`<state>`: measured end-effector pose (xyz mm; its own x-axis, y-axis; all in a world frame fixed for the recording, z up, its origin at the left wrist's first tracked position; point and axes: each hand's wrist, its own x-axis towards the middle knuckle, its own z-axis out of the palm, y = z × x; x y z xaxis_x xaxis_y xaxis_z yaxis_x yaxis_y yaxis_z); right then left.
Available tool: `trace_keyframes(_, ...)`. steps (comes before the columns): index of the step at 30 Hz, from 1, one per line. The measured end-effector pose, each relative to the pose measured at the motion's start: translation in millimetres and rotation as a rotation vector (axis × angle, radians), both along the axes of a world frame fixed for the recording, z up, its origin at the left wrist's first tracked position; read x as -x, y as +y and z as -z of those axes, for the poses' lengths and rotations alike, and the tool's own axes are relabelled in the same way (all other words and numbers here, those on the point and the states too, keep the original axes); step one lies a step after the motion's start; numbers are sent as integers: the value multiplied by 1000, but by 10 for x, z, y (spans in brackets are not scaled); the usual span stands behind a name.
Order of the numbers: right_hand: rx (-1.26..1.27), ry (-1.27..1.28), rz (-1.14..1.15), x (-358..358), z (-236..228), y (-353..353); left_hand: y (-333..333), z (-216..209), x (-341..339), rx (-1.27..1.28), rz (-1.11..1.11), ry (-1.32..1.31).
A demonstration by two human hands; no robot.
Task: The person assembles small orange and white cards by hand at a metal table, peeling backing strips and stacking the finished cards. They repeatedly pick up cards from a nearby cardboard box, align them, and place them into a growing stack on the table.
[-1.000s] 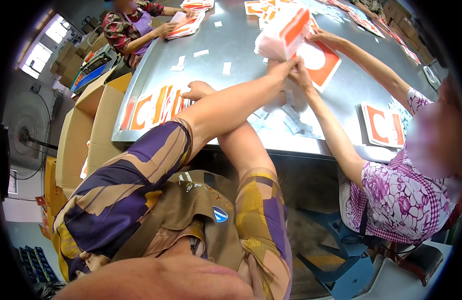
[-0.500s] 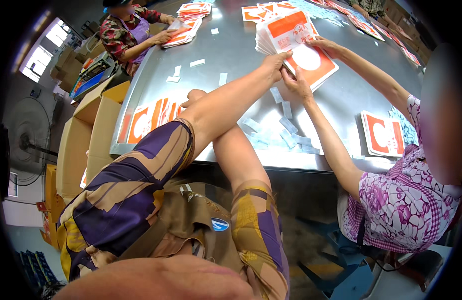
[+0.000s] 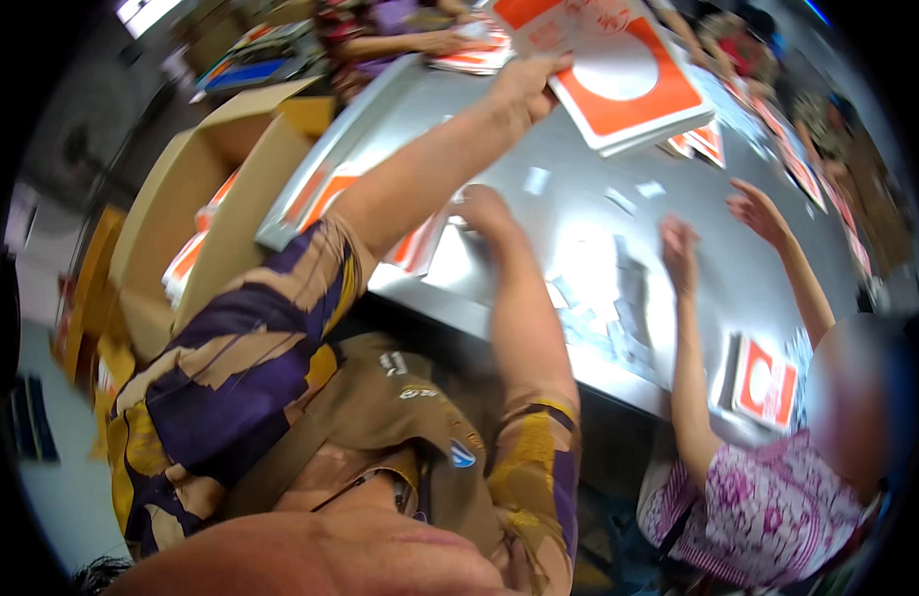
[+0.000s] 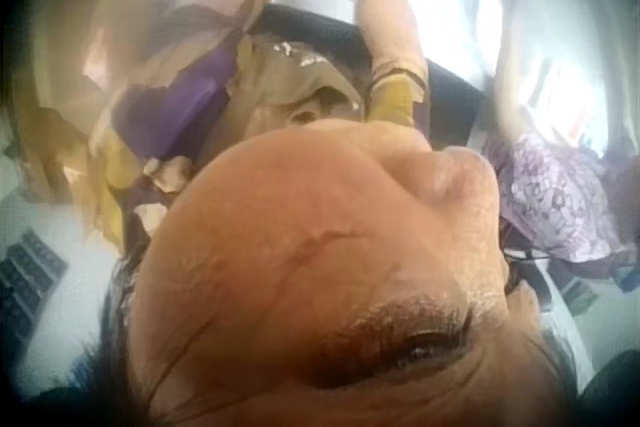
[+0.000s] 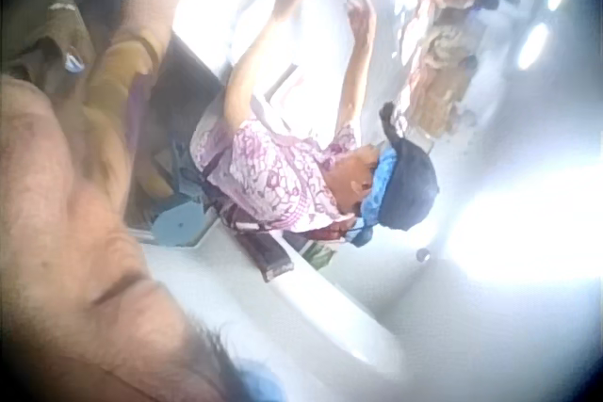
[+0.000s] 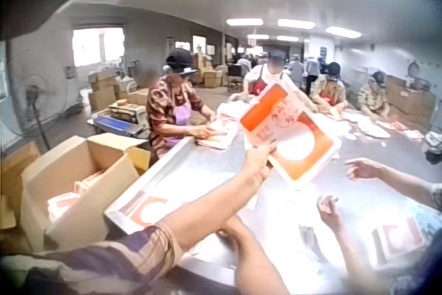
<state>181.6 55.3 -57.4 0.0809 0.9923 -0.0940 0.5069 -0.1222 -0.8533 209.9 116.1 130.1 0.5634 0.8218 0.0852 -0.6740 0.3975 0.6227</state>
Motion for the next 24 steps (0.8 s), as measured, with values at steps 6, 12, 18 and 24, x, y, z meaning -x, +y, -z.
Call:
trace_keyframes(6,-64,-296,-104,75,156,-13,1292,-337,2857,-221,-108,-41)
trace_keyframes(12,-81,-350,-119,200,99,-51,1402,-748,5924,-266,-696,176)
trace_keyframes(18,-1,-121,58,318,-63,-175,716,-524,6837,-53,-840,369)
trace_keyframes(24,-22,-146,117,249,-60,-336,796,-41,6915,10,-877,520)
